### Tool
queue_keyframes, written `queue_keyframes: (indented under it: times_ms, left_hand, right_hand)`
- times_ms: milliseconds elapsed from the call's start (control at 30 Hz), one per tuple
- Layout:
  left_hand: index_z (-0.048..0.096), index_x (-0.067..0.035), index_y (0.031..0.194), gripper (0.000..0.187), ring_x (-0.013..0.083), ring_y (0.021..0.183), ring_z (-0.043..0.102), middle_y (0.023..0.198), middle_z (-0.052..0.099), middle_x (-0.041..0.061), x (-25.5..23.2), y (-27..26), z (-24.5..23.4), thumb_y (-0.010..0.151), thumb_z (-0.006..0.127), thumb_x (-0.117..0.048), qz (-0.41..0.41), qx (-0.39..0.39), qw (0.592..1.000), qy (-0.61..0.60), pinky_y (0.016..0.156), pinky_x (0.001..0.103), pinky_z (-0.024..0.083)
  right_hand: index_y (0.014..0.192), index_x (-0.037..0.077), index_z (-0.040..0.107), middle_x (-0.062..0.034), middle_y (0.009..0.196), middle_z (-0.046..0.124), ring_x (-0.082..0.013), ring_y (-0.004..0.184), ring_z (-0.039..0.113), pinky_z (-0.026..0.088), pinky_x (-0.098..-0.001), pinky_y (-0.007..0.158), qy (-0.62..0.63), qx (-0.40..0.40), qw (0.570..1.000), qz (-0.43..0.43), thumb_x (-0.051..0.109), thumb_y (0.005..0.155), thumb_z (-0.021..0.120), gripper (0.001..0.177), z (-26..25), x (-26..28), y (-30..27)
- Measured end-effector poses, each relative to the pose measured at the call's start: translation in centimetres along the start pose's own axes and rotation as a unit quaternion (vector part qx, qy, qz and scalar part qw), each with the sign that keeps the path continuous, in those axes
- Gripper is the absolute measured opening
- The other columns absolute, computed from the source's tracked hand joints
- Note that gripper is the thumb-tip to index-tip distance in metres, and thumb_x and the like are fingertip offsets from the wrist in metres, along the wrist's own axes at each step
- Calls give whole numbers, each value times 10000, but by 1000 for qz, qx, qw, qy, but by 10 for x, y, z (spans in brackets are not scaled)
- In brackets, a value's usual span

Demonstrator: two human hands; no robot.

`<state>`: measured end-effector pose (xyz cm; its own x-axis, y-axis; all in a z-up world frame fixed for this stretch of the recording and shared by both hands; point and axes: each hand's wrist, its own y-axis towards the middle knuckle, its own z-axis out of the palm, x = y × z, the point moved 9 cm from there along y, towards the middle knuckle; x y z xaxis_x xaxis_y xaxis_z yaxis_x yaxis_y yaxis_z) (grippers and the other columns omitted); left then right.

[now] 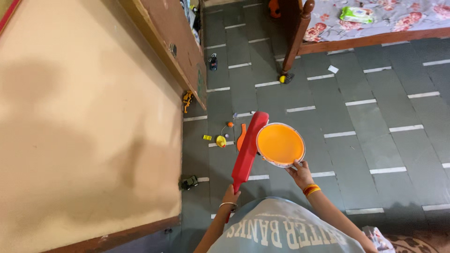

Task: The person picks up various toys and household items scattered on the floor, including toy cars, a shuttlecock, a bucket, and a ball, and places them onto a nearby wooden shelf. The person handles items one by one or in small groups, moving from the center of the room toward the shelf.

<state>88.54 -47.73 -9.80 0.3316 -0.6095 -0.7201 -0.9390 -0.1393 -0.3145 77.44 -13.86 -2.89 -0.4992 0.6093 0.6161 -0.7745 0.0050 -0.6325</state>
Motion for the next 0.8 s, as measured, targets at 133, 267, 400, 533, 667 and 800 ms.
queue_keyframes:
  times_ms: [133, 267, 400, 533, 667, 800]
  left_hand:
    - [524, -40, 1137, 434, 445, 1013, 643, 1075, 642, 249, -14, 6, -3, 859, 749, -287, 53, -10, 998, -28, 878, 487, 511]
    - [545, -51, 1133, 432, 464, 1030, 623, 1090, 650, 253, -28, 13, 9, 849, 766, -289, 99, -23, 995, -17, 870, 494, 507]
    - [532, -50, 1148, 428, 446, 1041, 637, 1094, 662, 229, -45, 32, 11, 890, 738, -324, 74, 17, 997, 25, 882, 499, 509]
    - [523, -74, 1167, 412, 439, 1032, 645, 1117, 659, 211, -72, 37, 22, 902, 712, -326, 64, 23, 996, 48, 860, 522, 510]
    - [533, -67, 1128, 414, 463, 1016, 625, 1093, 646, 240, -126, 53, 37, 857, 752, -291, 126, -14, 989, 78, 845, 533, 511]
    - [526, -81, 1157, 417, 440, 1006, 648, 1095, 669, 208, -167, 69, 75, 886, 722, -331, 77, 4, 996, 41, 826, 534, 505]
  right_hand:
    - [1395, 86, 348, -160, 1297, 538, -315, 1149, 630, 566, -436, 1010, 24, -7, 1000, -3, 185, 1052, 505, 389, -3, -4, -8]
    - [1343, 55, 366, -160, 1275, 561, -299, 1118, 640, 580, -430, 994, 29, -2, 999, -30, 192, 1065, 505, 339, -21, 1, -18]
    - [1322, 83, 383, -146, 1278, 560, -280, 1115, 653, 580, -416, 981, 45, -9, 998, -32, 201, 1057, 504, 314, -33, 14, -12]
    - [1320, 86, 388, -163, 1272, 570, -281, 1115, 651, 575, -415, 974, 56, -6, 997, -45, 198, 1062, 505, 305, -51, 37, -5]
    - [1335, 157, 403, -119, 1279, 575, -273, 1122, 656, 578, -402, 985, 65, -13, 997, -34, 198, 1034, 482, 314, -60, 72, 14]
    - [1292, 108, 390, -139, 1259, 561, -284, 1120, 636, 562, -411, 997, 58, -1, 997, -46, 208, 1061, 499, 274, -90, 113, 32]
